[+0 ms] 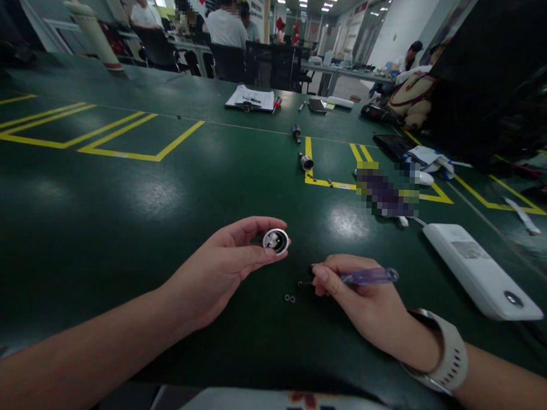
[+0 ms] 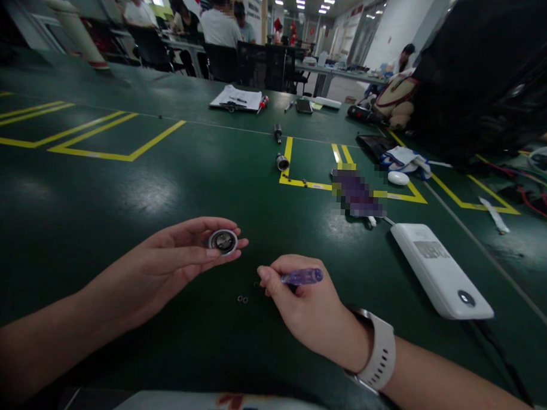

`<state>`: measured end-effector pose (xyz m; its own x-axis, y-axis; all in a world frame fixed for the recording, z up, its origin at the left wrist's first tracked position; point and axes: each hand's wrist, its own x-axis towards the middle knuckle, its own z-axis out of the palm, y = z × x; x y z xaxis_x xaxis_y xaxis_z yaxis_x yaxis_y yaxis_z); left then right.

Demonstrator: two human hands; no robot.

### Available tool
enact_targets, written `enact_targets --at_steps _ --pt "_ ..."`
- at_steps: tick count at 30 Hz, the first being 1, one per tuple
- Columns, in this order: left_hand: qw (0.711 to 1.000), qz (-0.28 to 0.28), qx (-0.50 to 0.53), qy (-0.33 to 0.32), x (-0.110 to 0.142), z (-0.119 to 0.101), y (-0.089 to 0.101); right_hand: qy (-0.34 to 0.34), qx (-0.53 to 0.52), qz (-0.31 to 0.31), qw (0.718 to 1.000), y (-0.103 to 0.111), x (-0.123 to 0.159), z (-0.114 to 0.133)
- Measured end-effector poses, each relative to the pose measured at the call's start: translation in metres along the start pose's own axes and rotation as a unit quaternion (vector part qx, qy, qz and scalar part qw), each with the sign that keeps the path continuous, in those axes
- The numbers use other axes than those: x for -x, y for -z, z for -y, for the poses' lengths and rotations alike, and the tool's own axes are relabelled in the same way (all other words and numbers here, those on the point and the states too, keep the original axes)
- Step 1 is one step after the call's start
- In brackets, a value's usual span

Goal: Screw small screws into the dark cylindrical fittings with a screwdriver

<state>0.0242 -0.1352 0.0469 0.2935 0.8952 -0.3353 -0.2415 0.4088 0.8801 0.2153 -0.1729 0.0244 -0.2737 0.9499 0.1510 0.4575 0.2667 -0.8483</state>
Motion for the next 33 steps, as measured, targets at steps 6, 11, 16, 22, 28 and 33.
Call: enact_targets --at_steps 6,11,16,22,28,33 --pt "1.0 -0.008 -0.003 -0.004 0.002 0.001 -0.002 0.186 0.126 0.054 0.973 -0.001 0.007 -0.001" --pt "0.999 -0.019 -0.028 -0.01 0.003 0.002 -0.004 0.287 0.147 -0.037 0.946 -0.001 0.007 -0.002" --pt "0.997 -0.014 -0.075 -0.012 0.004 0.008 -0.006 0.353 0.174 -0.082 0.916 -0.002 0.007 0.005" --pt "0.989 0.005 -0.145 -0.043 0.004 0.014 -0.006 0.353 0.23 -0.063 0.905 -0.007 0.004 0.006" --pt "0.981 0.015 -0.177 -0.076 0.003 0.015 -0.004 0.337 0.258 -0.05 0.904 -0.01 0.004 0.009" --pt "0.976 0.003 -0.184 -0.113 0.003 0.016 -0.007 0.337 0.271 -0.046 0.901 -0.011 0.007 0.011"
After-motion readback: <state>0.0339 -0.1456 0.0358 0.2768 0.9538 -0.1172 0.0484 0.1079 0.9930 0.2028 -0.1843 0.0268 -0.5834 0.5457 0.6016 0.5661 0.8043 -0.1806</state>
